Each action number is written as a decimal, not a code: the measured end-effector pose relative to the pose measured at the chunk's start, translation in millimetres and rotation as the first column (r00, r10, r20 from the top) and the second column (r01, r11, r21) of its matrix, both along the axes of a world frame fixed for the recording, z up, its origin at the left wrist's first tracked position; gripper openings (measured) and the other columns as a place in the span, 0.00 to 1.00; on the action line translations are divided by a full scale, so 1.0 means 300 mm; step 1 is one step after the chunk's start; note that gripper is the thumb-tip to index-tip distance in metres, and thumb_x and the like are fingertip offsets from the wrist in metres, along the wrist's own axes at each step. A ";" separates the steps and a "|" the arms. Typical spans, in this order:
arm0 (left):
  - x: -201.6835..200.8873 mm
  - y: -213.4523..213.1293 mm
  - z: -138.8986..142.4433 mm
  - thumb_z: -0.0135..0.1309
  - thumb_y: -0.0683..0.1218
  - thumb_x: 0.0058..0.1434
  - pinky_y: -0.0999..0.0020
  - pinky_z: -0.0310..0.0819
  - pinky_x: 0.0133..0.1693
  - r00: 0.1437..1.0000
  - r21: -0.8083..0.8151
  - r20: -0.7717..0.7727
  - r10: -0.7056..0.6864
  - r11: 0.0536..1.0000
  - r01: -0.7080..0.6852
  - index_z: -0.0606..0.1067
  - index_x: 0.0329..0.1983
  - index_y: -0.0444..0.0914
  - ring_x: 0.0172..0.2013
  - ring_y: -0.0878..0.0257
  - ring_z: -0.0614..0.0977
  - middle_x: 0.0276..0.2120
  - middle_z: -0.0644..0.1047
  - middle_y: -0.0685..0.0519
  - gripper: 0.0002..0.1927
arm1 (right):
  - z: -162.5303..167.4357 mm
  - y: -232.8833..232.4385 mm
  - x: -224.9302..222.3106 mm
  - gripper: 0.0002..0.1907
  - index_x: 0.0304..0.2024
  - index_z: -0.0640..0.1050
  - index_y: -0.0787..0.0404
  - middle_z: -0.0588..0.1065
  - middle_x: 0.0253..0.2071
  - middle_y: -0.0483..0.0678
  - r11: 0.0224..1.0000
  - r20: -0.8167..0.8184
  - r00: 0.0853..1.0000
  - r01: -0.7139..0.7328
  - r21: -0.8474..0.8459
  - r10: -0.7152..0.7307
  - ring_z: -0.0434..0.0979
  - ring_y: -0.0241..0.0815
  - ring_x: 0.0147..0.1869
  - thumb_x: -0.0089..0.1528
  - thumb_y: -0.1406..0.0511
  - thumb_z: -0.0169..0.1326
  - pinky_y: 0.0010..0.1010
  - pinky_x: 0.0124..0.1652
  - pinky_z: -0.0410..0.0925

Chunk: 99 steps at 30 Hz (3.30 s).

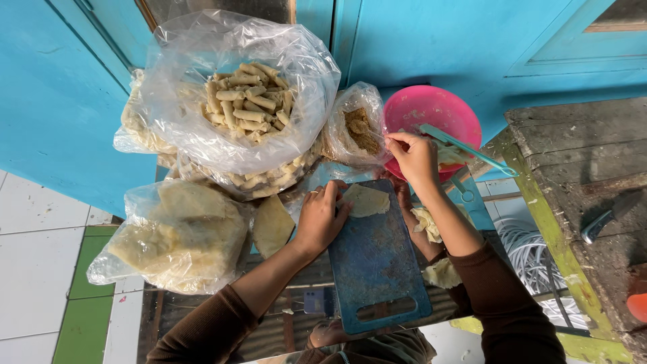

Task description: The person places filling from a pink bowl onto thin dough wrappers on a cutting board, folds each wrapper over the filling by hand, and sets the folded pastries aside. Near the end, the person uses a plastic scraper to arrange the folded pastries in rows on the cutting board.

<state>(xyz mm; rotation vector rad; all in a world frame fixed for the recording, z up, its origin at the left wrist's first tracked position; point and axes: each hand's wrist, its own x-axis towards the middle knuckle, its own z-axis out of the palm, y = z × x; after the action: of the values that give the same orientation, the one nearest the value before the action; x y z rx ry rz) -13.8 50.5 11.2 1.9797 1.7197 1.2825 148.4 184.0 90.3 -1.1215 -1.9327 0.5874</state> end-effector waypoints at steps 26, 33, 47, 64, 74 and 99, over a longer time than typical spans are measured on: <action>0.006 -0.017 -0.054 0.67 0.49 0.55 0.52 0.66 0.48 1.000 -0.101 0.014 0.004 0.995 -0.002 0.67 0.56 0.38 0.43 0.51 0.78 0.38 0.76 0.48 0.30 | -0.218 -0.145 0.349 0.13 0.49 0.84 0.68 0.84 0.38 0.50 0.891 -0.169 0.980 -0.171 -0.421 0.108 0.81 0.33 0.40 0.64 0.67 0.59 0.22 0.39 0.70; -0.005 -0.024 -0.089 0.68 0.50 0.54 0.54 0.67 0.49 0.999 -0.104 0.032 0.003 0.995 0.000 0.68 0.56 0.38 0.44 0.52 0.78 0.38 0.76 0.50 0.31 | -0.311 -0.174 0.389 0.12 0.47 0.84 0.67 0.83 0.34 0.47 0.840 -0.145 0.969 -0.245 -0.485 0.199 0.82 0.31 0.35 0.63 0.68 0.59 0.22 0.36 0.74; -0.001 -0.035 -0.077 0.66 0.47 0.55 0.54 0.68 0.49 0.999 -0.085 0.042 -0.002 0.996 0.006 0.68 0.57 0.38 0.44 0.49 0.77 0.38 0.75 0.49 0.29 | -0.180 -0.201 0.335 0.14 0.44 0.85 0.54 0.82 0.40 0.42 0.906 0.328 0.932 -0.267 0.328 0.155 0.79 0.43 0.43 0.55 0.71 0.64 0.31 0.42 0.72; 0.004 -0.038 -0.066 0.64 0.47 0.56 0.53 0.67 0.48 1.000 -0.101 0.020 -0.010 0.995 0.012 0.67 0.56 0.38 0.43 0.50 0.77 0.39 0.75 0.48 0.27 | -0.123 -0.249 0.364 0.18 0.42 0.86 0.53 0.83 0.42 0.39 0.813 0.438 0.898 -0.285 0.508 0.042 0.75 0.43 0.38 0.51 0.74 0.62 0.30 0.36 0.70; 0.000 -0.032 -0.073 0.61 0.46 0.58 0.54 0.67 0.48 1.000 -0.095 -0.002 0.002 0.996 -0.002 0.67 0.56 0.38 0.44 0.51 0.77 0.39 0.74 0.49 0.24 | -0.198 -0.218 0.363 0.08 0.43 0.84 0.60 0.82 0.36 0.44 0.954 0.182 0.952 -0.269 0.131 0.244 0.75 0.38 0.39 0.61 0.68 0.64 0.26 0.39 0.68; 0.008 -0.024 -0.102 0.52 0.40 0.64 0.53 0.67 0.49 0.998 -0.059 0.050 0.022 0.998 -0.019 0.68 0.57 0.36 0.44 0.48 0.77 0.40 0.75 0.46 0.18 | -0.228 -0.193 0.365 0.09 0.45 0.86 0.61 0.80 0.36 0.43 0.943 0.055 0.966 -0.232 -0.238 0.252 0.66 0.26 0.27 0.62 0.67 0.62 0.18 0.26 0.57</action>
<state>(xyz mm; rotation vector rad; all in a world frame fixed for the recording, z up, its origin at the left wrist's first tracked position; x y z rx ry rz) -11.5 43.4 -19.3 1.8857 1.7375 1.2629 258.1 126.2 21.9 -1.0690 -2.1355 0.9314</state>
